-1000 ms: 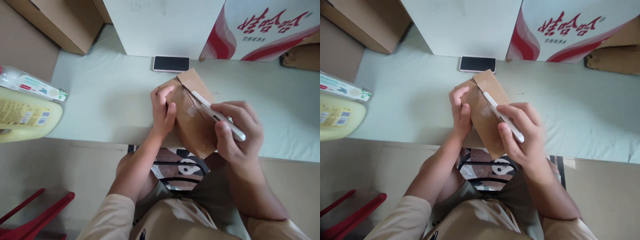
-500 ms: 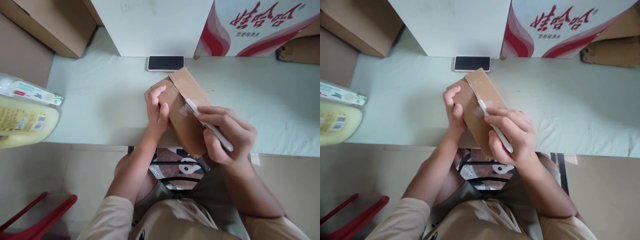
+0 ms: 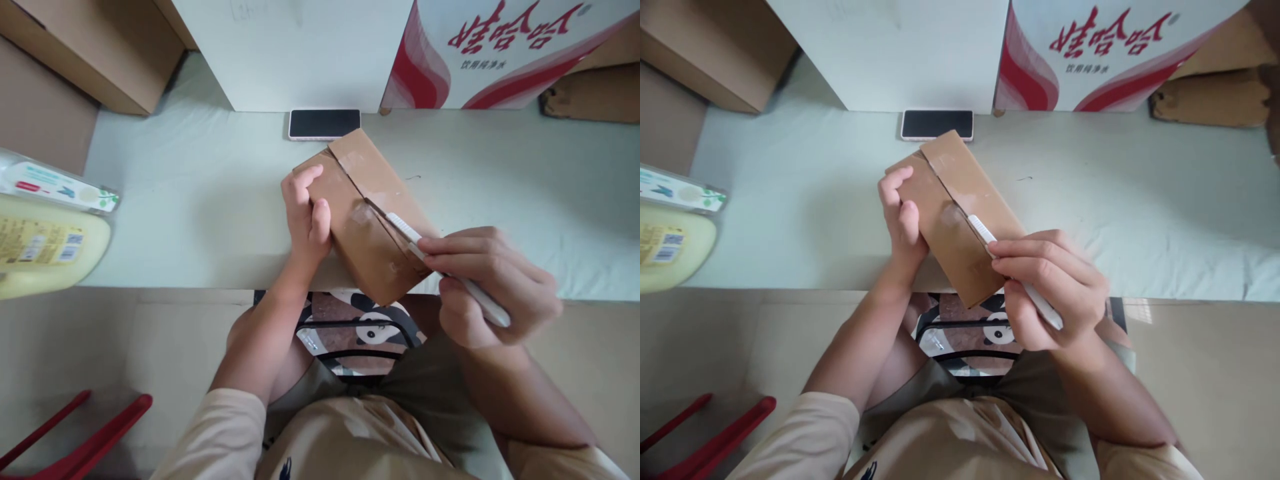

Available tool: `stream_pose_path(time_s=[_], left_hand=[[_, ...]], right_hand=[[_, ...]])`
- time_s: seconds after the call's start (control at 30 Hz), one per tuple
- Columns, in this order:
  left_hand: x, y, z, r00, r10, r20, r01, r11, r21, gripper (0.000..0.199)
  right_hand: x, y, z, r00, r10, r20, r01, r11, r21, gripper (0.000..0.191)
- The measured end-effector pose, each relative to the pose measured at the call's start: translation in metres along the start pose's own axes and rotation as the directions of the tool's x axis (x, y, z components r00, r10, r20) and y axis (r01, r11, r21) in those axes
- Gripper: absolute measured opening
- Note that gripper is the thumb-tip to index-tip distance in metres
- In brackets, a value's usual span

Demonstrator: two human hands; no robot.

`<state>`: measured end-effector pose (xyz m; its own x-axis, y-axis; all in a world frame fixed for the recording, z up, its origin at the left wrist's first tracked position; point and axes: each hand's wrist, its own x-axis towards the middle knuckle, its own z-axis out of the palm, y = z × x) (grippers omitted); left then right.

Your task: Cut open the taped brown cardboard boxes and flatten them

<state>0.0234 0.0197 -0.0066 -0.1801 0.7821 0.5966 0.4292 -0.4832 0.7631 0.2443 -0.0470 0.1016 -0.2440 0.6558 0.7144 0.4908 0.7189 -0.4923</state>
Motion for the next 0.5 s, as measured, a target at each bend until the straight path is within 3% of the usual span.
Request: stream_pose_path(time_s=[0.3, 0.5], left_hand=[[0.0, -0.002, 0.001, 0.999, -0.049, -0.008, 0.048, 0.998, -0.04, 0.054], [0.001, -0.012, 0.004, 0.998, -0.046, -0.031, 0.044, 0.996, -0.071, 0.058]], right_hand=[[-0.013, 0.011, 0.011, 0.998, 0.05, -0.025, -0.048, 0.996, 0.077, 0.024], [-0.016, 0.005, -0.005, 0.997, 0.042, -0.066, -0.036, 0.994, 0.099, 0.025]])
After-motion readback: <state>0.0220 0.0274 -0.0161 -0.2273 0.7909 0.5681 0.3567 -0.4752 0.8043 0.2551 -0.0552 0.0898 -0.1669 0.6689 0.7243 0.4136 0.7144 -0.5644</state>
